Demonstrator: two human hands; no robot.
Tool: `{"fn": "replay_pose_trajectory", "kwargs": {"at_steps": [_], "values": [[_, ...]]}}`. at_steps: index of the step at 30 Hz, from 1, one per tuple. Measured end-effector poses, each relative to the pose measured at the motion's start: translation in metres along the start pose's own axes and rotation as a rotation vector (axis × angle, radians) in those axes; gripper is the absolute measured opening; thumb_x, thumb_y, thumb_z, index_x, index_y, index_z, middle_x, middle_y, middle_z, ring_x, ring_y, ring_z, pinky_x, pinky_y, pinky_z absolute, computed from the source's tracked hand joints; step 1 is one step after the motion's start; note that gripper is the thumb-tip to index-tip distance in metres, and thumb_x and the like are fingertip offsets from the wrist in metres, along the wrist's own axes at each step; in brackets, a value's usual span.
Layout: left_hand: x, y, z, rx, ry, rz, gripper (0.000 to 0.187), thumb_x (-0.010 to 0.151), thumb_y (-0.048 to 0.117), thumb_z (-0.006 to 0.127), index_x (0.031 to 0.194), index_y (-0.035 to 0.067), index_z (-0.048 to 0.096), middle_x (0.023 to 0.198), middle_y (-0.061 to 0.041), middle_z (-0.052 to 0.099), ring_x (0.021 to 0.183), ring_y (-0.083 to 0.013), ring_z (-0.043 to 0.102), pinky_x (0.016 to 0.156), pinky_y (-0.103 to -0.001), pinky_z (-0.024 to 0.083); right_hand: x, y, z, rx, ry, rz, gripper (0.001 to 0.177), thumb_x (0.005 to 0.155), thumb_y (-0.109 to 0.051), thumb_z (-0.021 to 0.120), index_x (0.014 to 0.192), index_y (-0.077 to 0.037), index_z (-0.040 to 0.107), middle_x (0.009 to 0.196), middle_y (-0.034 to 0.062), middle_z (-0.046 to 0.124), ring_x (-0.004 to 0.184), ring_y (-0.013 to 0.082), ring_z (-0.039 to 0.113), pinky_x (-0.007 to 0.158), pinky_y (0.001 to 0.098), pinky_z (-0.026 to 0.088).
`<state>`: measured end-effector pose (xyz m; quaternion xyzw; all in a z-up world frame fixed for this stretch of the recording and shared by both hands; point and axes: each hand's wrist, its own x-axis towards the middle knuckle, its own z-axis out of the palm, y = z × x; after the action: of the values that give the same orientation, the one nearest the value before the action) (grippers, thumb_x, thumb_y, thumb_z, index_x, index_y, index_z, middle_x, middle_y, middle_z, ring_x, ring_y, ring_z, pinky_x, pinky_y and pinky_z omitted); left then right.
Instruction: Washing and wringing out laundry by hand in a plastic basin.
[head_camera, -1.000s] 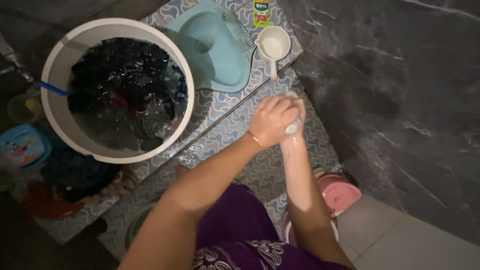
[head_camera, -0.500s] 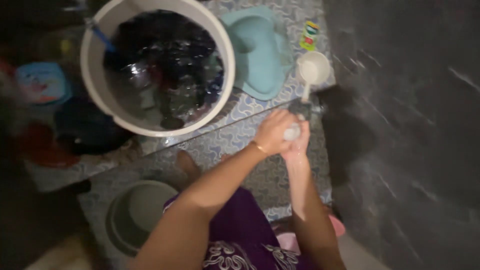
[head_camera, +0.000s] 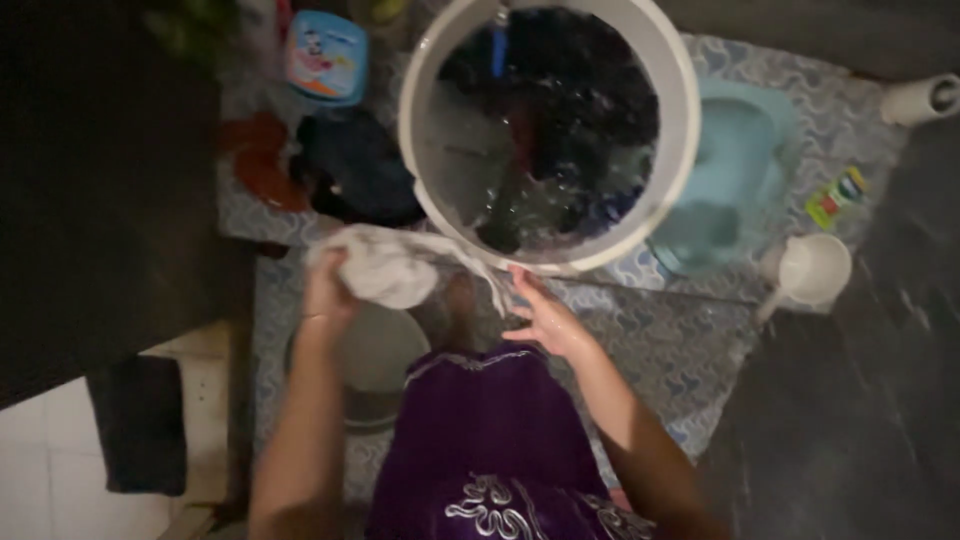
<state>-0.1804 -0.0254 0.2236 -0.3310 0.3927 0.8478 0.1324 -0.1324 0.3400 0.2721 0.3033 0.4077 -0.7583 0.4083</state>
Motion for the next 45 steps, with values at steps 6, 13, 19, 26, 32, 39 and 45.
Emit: {"fn": "replay_pose_trajectory", "kwargs": {"at_steps": [6,13,19,26,32,39,45], "values": [[0.003,0.138,-0.020,0.192,0.146,0.244,0.047,0.080,0.007,0.064,0.128,0.012,0.064,0.118,-0.005,0.071,0.114,-0.0233,0.068,0.101,-0.038,0.056,0.075,0.033,-0.077,-0.389,0.251,0.064,0.064,0.097,-0.049,0.056,0.153,-0.022,0.042,0.152,0.0021,0.053,0.140,0.0254,0.052,0.100,0.0501,0.056],[0.133,0.142,-0.057,1.168,0.220,0.603,0.040,0.090,0.000,0.070,0.128,-0.001,0.060,0.110,-0.010,0.065,0.095,-0.0225,0.061,0.085,-0.033,0.053,0.082,0.126,-0.235,-0.554,0.507,0.112,0.044,0.097,-0.038,0.060,0.131,-0.010,0.062,0.114,0.0086,0.069,0.100,0.0231,0.066,0.080,0.0415,0.056],[0.179,0.019,-0.025,1.154,0.091,0.607,0.080,0.093,0.018,0.074,0.158,0.001,0.032,0.148,-0.025,0.045,0.122,-0.0364,0.048,0.100,-0.048,0.044,0.096,0.103,-0.286,-0.729,0.556,-0.070,0.031,0.100,-0.033,0.057,0.114,-0.008,0.068,0.094,0.0077,0.072,0.088,0.0213,0.068,0.077,0.0395,0.055],[0.073,-0.166,-0.053,1.449,-0.006,0.327,0.054,0.094,0.027,0.064,0.140,0.001,0.053,0.136,-0.027,0.056,0.125,-0.0478,0.053,0.108,-0.053,0.041,0.252,-0.032,-0.217,-1.334,0.372,-0.530,0.041,0.101,-0.013,0.061,0.142,-0.009,0.057,0.129,0.0220,0.064,0.117,0.0423,0.063,0.096,0.0483,0.051],[0.023,-0.220,-0.114,1.403,-0.139,-0.065,0.036,0.095,0.028,0.061,0.123,0.006,0.067,0.124,-0.020,0.068,0.118,-0.0388,0.063,0.102,-0.045,0.049,0.322,-0.108,-0.116,-1.481,0.458,-0.254,0.082,0.080,0.001,0.060,0.158,-0.011,0.036,0.125,0.0243,0.057,0.111,0.0446,0.057,0.092,0.0503,0.047],[0.034,-0.186,-0.095,1.290,-0.028,-0.119,0.039,0.097,0.027,0.058,0.129,0.005,0.064,0.127,-0.018,0.068,0.118,-0.0365,0.064,0.101,-0.044,0.049,0.336,0.009,-0.194,-1.896,0.709,-0.124,0.019,0.105,-0.017,0.049,0.119,-0.013,0.061,0.105,0.0143,0.070,0.099,0.0350,0.065,0.087,0.0557,0.049],[0.037,-0.146,0.029,1.701,-0.189,-0.725,0.039,0.107,0.040,0.052,0.131,0.012,0.065,0.122,-0.023,0.071,0.109,-0.0403,0.069,0.098,-0.046,0.052,0.228,0.044,-0.187,-0.599,0.729,-0.212,0.011,0.101,-0.016,0.061,0.111,-0.011,0.060,0.085,0.0138,0.062,0.077,0.0323,0.059,0.073,0.0545,0.051]]}}
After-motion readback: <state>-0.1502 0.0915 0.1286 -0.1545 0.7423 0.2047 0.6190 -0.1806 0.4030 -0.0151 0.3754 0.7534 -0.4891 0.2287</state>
